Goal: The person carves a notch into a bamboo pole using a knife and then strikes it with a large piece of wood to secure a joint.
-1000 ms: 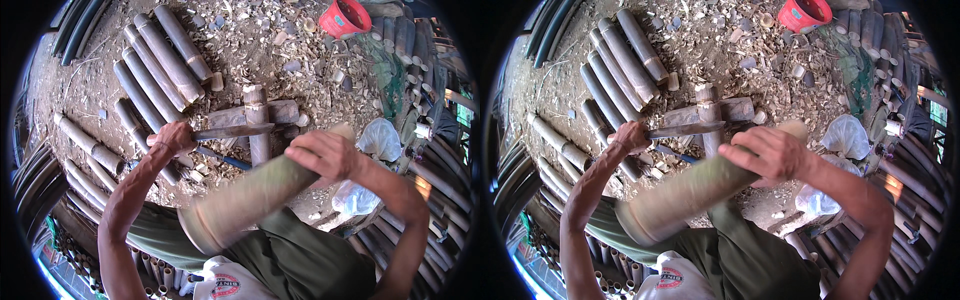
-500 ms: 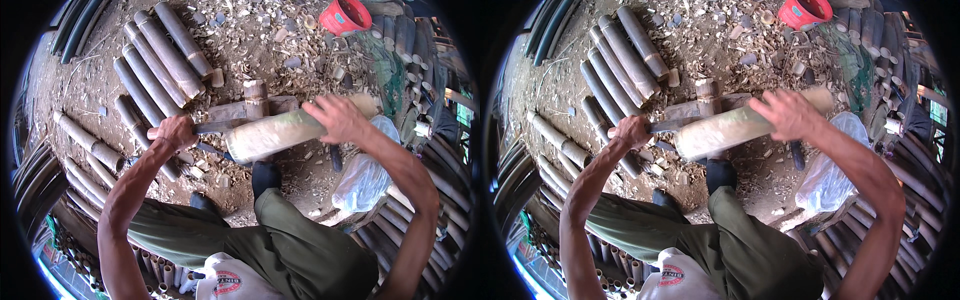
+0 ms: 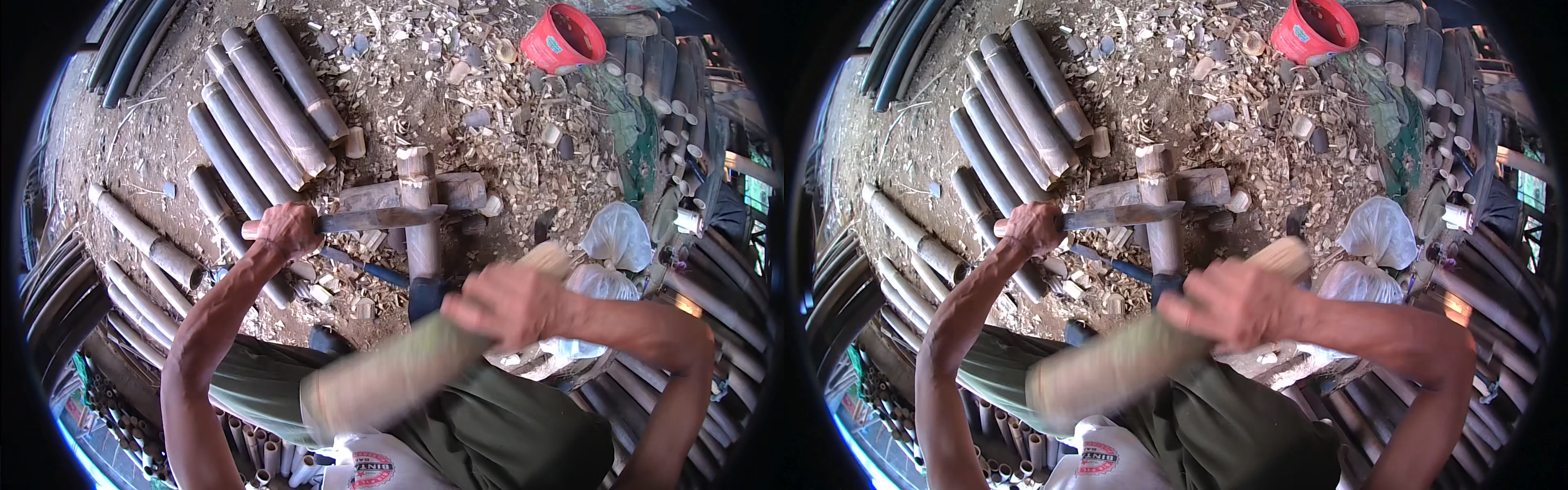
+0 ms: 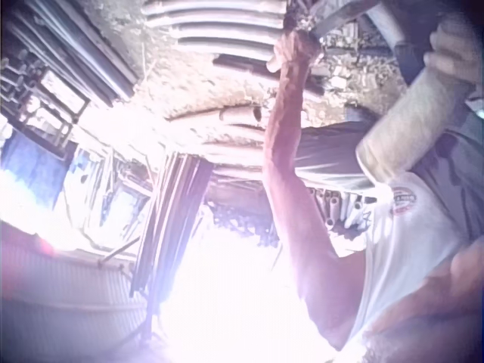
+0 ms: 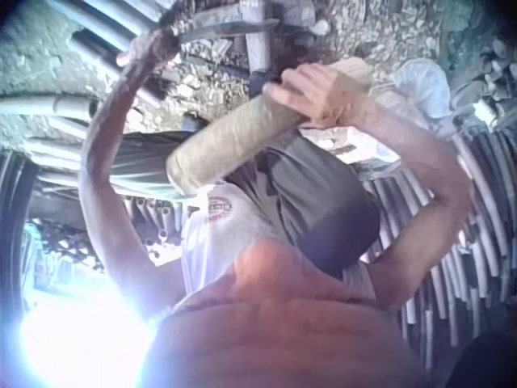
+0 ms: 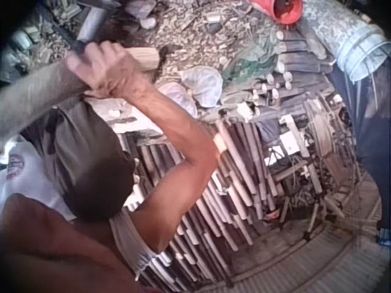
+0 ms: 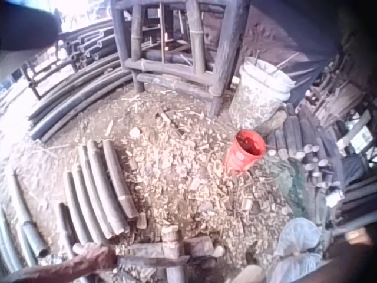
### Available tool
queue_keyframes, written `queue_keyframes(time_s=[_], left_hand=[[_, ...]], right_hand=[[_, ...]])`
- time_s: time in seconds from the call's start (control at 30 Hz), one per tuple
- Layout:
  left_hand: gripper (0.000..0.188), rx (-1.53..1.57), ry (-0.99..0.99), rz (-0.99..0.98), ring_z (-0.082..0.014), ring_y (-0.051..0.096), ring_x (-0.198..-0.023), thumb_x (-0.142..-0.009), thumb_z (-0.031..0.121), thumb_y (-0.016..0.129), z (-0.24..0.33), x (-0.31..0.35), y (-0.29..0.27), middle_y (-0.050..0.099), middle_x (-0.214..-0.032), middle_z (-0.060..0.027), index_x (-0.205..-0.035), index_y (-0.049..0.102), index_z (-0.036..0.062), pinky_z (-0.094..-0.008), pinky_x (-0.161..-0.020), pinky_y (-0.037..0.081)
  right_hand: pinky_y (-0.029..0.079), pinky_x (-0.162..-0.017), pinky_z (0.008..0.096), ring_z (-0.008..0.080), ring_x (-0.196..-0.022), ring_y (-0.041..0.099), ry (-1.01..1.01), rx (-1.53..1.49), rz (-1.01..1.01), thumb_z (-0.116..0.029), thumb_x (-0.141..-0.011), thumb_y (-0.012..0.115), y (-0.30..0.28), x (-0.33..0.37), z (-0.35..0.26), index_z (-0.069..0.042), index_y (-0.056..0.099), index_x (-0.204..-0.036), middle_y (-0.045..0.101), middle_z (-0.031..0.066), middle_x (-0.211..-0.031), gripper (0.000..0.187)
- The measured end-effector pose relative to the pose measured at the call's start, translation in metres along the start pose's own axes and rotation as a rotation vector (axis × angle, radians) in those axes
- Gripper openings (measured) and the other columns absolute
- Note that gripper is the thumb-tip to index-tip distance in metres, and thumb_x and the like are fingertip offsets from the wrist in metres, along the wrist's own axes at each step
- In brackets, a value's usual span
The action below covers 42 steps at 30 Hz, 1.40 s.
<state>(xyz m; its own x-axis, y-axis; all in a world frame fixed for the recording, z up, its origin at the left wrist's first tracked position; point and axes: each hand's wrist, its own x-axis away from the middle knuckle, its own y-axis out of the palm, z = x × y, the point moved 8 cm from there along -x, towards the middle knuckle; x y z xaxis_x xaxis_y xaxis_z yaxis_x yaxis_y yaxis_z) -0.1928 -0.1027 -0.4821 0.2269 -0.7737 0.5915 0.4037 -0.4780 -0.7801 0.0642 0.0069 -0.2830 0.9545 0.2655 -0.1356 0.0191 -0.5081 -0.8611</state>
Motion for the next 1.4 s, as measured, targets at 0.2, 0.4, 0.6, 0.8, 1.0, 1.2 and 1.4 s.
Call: queue_keyframes(time_s=[0.2, 0.4, 0.6, 0.8, 1.0, 1.2, 1.4], left_hand=[[0.022, 0.000, -0.051, -0.082, -0.0326, 0.067, -0.067, -0.075, 0.026, 0.060, 0.007, 0.003, -0.001, 0.066, -0.069, -0.0160, -0.076, 0.070, 0.0070, -0.0448, -0.065, 0.054], [0.019, -0.058, -0.047, -0.151, -0.0270, 0.064, -0.061, -0.077, 0.026, 0.060, 0.006, 0.002, 0.004, 0.064, -0.068, -0.0124, -0.079, 0.072, 0.0111, -0.0413, -0.055, 0.052], [0.019, -0.112, 0.021, -0.048, -0.0251, 0.062, -0.055, -0.079, 0.027, 0.060, 0.011, -0.004, 0.001, 0.065, -0.067, -0.0117, -0.076, 0.071, 0.0111, -0.0390, -0.055, 0.052], [0.019, -0.086, 0.025, -0.132, -0.0167, 0.054, -0.049, -0.083, 0.021, 0.056, 0.017, -0.005, 0.012, 0.058, -0.057, -0.0046, -0.071, 0.068, 0.0129, -0.0343, -0.045, 0.045], [0.021, -0.020, -0.020, -0.098, -0.0156, 0.055, -0.049, -0.082, 0.022, 0.056, 0.003, 0.007, 0.018, 0.058, -0.056, -0.0059, -0.070, 0.067, 0.0098, -0.0351, -0.044, 0.045], [0.020, -0.025, 0.040, -0.030, -0.0208, 0.056, -0.050, -0.079, 0.027, 0.061, 0.008, -0.010, 0.004, 0.060, -0.062, -0.0074, -0.070, 0.065, 0.0090, -0.0392, -0.048, 0.047], [0.046, 0.100, -0.150, -0.015, -0.0273, 0.061, -0.067, -0.084, 0.048, 0.067, 0.025, 0.053, 0.033, 0.060, -0.082, -0.0121, -0.091, 0.061, 0.0027, -0.0404, -0.060, 0.051]], right_hand=[[0.055, -0.058, 0.0359, 0.0246, -0.073, 0.063, 0.334, 0.197, -0.378, -0.026, -0.073, 0.076, 0.030, 0.043, 0.067, -0.008, 0.048, -0.121, 0.058, 0.0149, -0.090, 0.059], [0.050, -0.053, 0.0303, 0.0162, -0.063, 0.058, -0.142, 0.011, 0.097, -0.013, -0.075, 0.060, 0.020, 0.020, -0.011, -0.014, 0.053, -0.121, 0.054, 0.0042, -0.080, 0.046], [0.053, -0.062, 0.0381, 0.0334, -0.074, 0.063, 0.479, 0.297, -0.322, -0.030, -0.058, 0.077, 0.016, 0.063, 0.089, -0.008, 0.054, -0.124, 0.060, 0.0109, -0.090, 0.073], [0.053, -0.060, 0.0352, 0.0234, -0.075, 0.061, -0.227, -0.029, 0.137, -0.022, -0.062, 0.077, 0.021, 0.045, 0.041, -0.016, 0.055, -0.118, 0.057, 0.0058, -0.092, 0.061], [0.056, -0.064, 0.0374, 0.0261, -0.076, 0.063, 0.318, 0.100, -0.215, -0.033, -0.065, 0.080, 0.022, 0.054, 0.067, -0.006, 0.053, -0.119, 0.059, 0.0145, -0.095, 0.066], [0.054, -0.069, 0.0417, 0.0307, -0.084, 0.062, 0.536, 0.275, -0.281, -0.031, -0.054, 0.083, 0.043, 0.093, 0.122, -0.008, 0.052, -0.126, 0.059, 0.0145, -0.100, 0.082], [0.053, -0.076, 0.0401, 0.0319, -0.089, 0.062, 0.610, -0.108, -0.150, -0.030, -0.054, 0.084, 0.017, 0.110, 0.050, -0.004, 0.050, -0.129, 0.058, 0.0175, -0.102, 0.086]])
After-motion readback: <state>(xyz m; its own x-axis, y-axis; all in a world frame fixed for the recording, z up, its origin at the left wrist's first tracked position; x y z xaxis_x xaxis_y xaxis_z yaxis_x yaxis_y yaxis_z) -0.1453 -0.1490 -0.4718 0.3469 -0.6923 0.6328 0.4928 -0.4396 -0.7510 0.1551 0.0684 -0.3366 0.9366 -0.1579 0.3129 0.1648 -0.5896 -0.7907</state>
